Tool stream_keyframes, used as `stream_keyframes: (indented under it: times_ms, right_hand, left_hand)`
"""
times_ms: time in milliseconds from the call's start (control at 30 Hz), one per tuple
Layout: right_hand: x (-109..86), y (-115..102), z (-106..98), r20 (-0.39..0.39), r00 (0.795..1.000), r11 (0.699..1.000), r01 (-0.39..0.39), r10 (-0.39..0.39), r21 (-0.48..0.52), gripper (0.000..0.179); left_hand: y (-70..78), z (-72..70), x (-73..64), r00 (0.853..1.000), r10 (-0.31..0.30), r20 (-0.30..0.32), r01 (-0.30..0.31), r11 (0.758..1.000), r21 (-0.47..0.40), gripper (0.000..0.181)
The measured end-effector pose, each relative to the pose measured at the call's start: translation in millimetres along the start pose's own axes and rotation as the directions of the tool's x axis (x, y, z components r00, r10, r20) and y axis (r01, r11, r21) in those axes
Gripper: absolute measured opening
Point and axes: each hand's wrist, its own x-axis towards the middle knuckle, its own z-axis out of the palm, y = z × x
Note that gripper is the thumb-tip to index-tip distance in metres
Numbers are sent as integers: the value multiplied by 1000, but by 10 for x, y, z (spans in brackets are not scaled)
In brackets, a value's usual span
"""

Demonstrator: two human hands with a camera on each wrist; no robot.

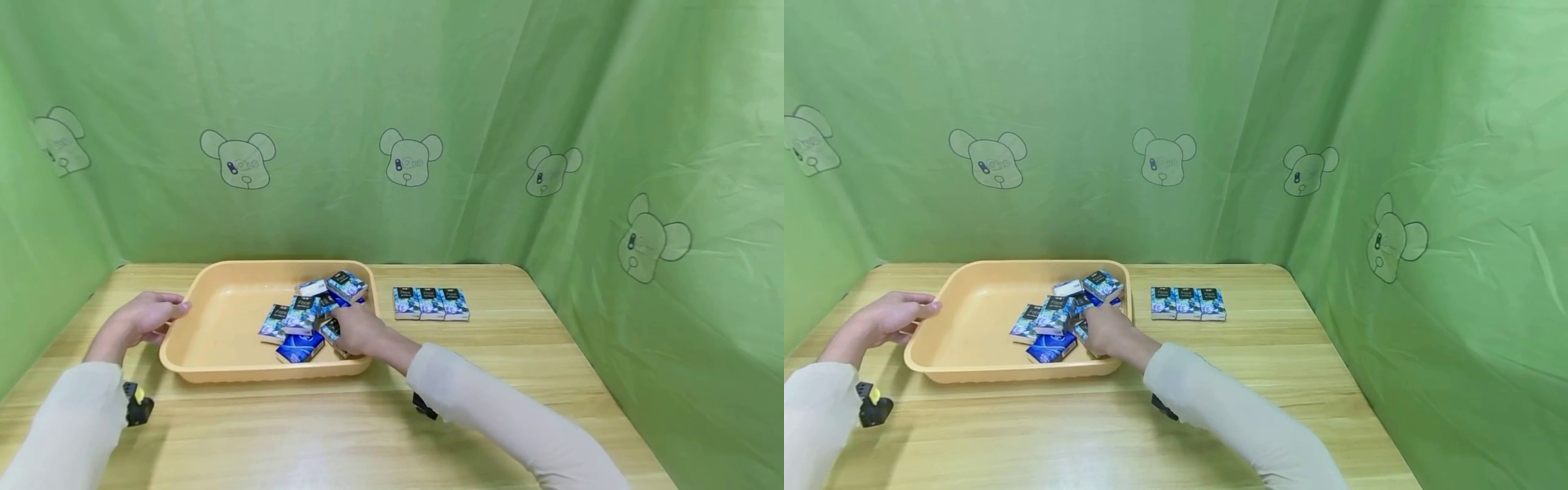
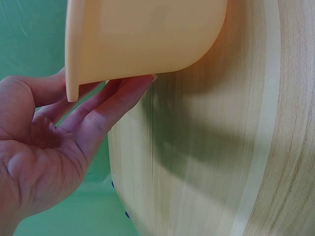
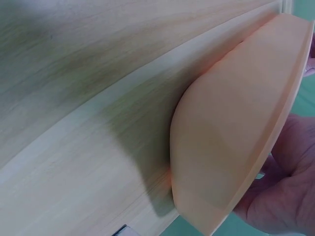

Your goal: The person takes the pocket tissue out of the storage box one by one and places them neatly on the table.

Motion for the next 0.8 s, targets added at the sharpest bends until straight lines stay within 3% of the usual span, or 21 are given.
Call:
stream_keyframes:
  times_ms: [333,800]
  right_hand:
    - [0,6,17,2,1000,999,-15,15,42,61]
    - [-1,48,28,-56,998,997,-5,9,79,61]
  left_hand:
    - [2,0,3,1000,-3,-2,3,1000,2,69]
    - [-3,-1,5,1000,-3,2,3,1000,2,69]
